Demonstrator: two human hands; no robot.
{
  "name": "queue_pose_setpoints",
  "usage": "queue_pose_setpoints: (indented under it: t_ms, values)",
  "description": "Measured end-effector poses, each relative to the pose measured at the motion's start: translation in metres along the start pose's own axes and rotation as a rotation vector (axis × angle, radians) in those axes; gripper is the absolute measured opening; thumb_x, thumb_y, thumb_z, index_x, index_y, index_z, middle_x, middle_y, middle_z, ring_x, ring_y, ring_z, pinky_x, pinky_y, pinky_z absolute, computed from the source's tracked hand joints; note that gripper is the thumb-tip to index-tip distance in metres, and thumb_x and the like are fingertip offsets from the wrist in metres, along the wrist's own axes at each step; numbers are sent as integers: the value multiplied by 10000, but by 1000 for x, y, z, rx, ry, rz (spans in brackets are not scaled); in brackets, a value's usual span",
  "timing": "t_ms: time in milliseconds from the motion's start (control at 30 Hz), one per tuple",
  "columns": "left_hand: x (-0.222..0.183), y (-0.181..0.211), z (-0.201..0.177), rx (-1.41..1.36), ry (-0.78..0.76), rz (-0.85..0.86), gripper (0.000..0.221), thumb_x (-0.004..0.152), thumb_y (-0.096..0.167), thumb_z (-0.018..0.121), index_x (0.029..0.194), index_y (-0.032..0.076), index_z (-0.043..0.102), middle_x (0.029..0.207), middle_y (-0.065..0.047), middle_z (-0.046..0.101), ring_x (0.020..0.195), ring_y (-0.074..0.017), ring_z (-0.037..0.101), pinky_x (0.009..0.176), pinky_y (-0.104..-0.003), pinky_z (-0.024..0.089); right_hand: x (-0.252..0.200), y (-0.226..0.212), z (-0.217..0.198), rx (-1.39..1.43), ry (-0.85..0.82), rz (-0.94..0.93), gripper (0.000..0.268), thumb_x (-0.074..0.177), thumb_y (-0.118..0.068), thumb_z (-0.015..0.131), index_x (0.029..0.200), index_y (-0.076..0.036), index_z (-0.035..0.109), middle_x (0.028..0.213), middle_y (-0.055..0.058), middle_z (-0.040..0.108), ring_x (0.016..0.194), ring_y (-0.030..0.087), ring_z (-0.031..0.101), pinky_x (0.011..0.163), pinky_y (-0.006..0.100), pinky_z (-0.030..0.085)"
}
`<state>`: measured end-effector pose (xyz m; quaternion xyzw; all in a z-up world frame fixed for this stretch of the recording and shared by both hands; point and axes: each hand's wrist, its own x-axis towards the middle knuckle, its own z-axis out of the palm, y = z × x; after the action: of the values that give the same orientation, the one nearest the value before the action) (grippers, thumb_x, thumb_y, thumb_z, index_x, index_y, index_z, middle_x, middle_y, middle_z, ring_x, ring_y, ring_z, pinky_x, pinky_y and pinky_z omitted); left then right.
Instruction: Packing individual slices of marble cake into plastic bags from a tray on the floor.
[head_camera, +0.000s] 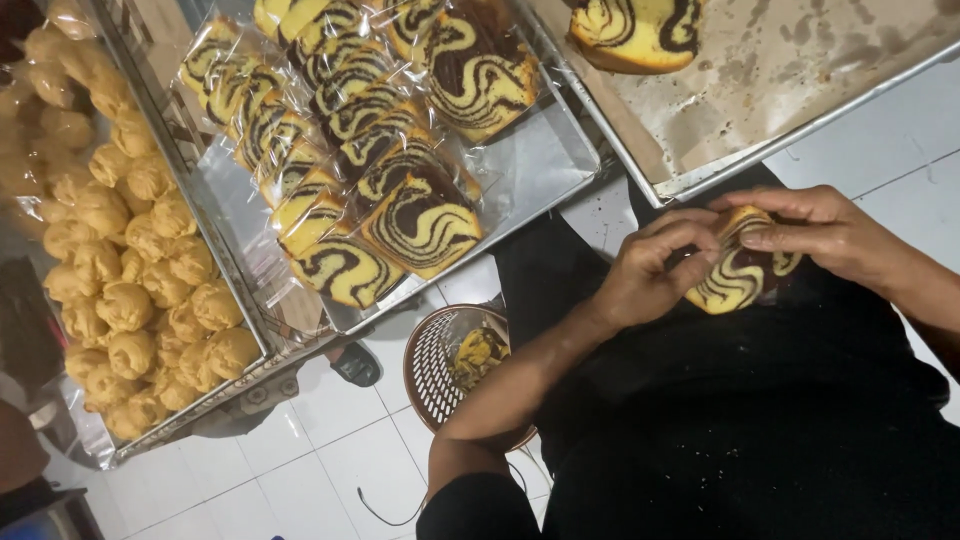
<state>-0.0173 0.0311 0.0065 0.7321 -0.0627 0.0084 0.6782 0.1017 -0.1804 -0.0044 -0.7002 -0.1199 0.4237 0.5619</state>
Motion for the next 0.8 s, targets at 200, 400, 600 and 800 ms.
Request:
queue_pose_setpoints:
  t_ms: [200,400,600,800]
  values:
    - [-4,-1,-3,26,-74,10,162,999,51,635,1160,67,632,1377,-96,569,1146,-218,650,972,-325,589,-2,-2,8,-108,-87,-50,694,705,9,718,1392,3,620,1063,243,823,827,369,836,618,369,689]
    - [2,53,-7,-78,-118,26,87,1054,116,602,1133,93,631,1512,-77,497,1248,-214,628,1075,-337,592,-24,-77,5,-164,35,22,571,801,73,642,1358,-46,664,1031,285,808,803,446,823,684,486,716]
    - [16,79,-13,-456,-85,-25,109,1068,115,627,1164,137,673,1577,-72,523,1245,-198,684,990,-262,702,-39,-118,-13,-115,-78,-66,541,866,115,479,1377,3,617,1093,269,812,878,417,867,769,465,760]
    - [0,87,-18,-850,181,-103,47,1055,18,584,1075,22,626,1490,-233,550,1324,-275,595,1127,-362,526,-52,-86,-18,152,-93,-193,654,848,37,365,1493,-42,443,1268,300,690,1140,446,742,966,599,673]
